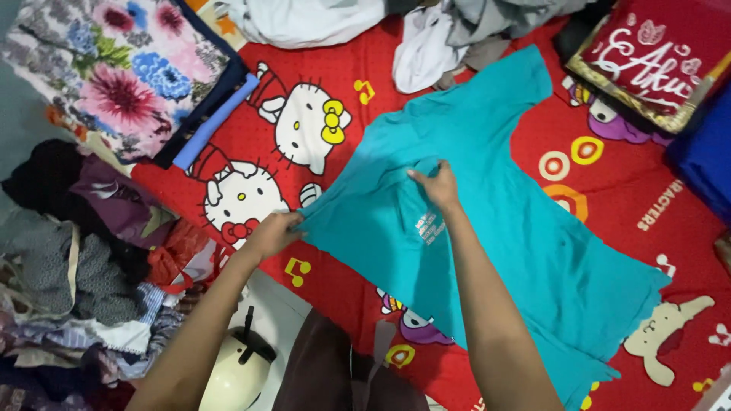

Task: The person folds several garments on a bed, including a floral-patterned cloth, a black long-sleeved shirt, a teal t-shirt, and gray shorts. Each item is smoothed, folded into a compact rectangle, and placed in a growing stack on the bed.

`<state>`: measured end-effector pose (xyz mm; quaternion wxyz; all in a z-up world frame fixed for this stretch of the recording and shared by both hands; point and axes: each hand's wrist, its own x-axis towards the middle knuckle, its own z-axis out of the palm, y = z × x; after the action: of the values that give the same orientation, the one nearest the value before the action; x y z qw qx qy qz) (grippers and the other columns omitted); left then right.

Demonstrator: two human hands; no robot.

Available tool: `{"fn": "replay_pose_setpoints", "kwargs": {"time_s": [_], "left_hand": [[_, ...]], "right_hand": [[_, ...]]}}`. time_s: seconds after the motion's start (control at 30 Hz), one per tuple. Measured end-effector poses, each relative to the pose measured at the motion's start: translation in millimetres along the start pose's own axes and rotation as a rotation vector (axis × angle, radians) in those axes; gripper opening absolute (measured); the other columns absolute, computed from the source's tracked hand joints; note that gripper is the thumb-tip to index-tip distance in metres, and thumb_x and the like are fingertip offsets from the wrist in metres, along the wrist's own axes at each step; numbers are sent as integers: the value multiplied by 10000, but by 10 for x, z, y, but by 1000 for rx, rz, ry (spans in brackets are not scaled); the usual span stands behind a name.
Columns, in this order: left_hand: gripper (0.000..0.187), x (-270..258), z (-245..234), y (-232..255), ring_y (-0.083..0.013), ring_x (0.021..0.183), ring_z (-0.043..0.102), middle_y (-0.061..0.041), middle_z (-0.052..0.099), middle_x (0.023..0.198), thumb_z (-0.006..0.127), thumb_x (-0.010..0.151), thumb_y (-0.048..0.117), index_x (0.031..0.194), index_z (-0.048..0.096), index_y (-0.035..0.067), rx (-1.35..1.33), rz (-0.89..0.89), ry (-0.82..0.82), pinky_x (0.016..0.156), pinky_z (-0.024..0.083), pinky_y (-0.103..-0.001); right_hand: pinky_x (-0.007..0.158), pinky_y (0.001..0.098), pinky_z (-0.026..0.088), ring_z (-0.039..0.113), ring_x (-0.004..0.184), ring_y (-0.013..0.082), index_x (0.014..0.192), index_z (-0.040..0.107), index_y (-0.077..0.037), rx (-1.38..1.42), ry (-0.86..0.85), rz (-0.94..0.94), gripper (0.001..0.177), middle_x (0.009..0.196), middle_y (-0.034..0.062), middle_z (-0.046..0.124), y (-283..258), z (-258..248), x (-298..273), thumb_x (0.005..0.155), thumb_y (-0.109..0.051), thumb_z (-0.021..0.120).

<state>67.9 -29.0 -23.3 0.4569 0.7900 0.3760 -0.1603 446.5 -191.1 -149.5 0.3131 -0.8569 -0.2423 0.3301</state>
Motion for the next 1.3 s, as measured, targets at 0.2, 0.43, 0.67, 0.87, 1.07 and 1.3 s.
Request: {"fn": "replay_pose_setpoints", "kwargs": {"time_s": [0.2, 0.43, 0.67, 0.87, 1.07, 1.3], "left_hand": [[179, -62, -266, 202, -384, 1049, 720, -168, 780, 1014, 693, 937, 156, 1097, 724, 83, 50, 16, 32, 895, 558, -486], [146, 42, -180, -26, -365, 1026, 729, -152, 789, 997, 684, 945, 107, 1085, 728, 104, 20, -15, 108, 891, 572, -469], [302, 153, 19, -490, -305, 1046, 700, -122, 760, 1033, 761, 851, 213, 1142, 703, 158, -134, -69, 90, 906, 553, -465], [274, 187, -33, -368, -402, 1007, 700, -173, 753, 1038, 759, 810, 143, 1078, 735, 90, -35, -52, 48, 881, 549, -503], [226, 271, -2, -496, -381, 989, 700, -161, 741, 964, 760, 805, 192, 992, 725, 70, -53, -90, 40, 863, 540, -494], [147, 232, 48, -437, -364, 1039, 704, -132, 735, 969, 721, 835, 144, 966, 717, 77, 3, -90, 49, 905, 536, -509]], "right_hand": [[886, 541, 484, 656, 1039, 398, 1163, 635, 29, 206, 101, -169, 341, 1023, 250, 678, -334, -252, 4, 994, -246, 745], [814, 356, 431, 529, 879, 174, 1136, 585, -57, 312, 155, -197, 151, 896, 20, 539, -119, -523, 26, 1043, -131, 677], [1078, 512, 427, 577, 1263, 382, 1385, 572, -70, -567, 142, -502, 572, 1295, 177, 623, -899, -798, -155, 841, 3, 735], [1181, 578, 220, 509, 1359, 193, 1399, 562, -229, -1195, -153, -687, 578, 1373, 0, 634, -648, -172, 209, 854, -253, 753], [1120, 527, 295, 524, 1275, 224, 1109, 678, -171, -1143, 152, -831, 188, 1232, 58, 654, -893, -478, -245, 931, -150, 621], [973, 510, 337, 552, 1080, 248, 1024, 606, -184, -1074, 308, -846, 50, 1065, 50, 576, -408, -712, -1894, 996, -158, 574]]}}
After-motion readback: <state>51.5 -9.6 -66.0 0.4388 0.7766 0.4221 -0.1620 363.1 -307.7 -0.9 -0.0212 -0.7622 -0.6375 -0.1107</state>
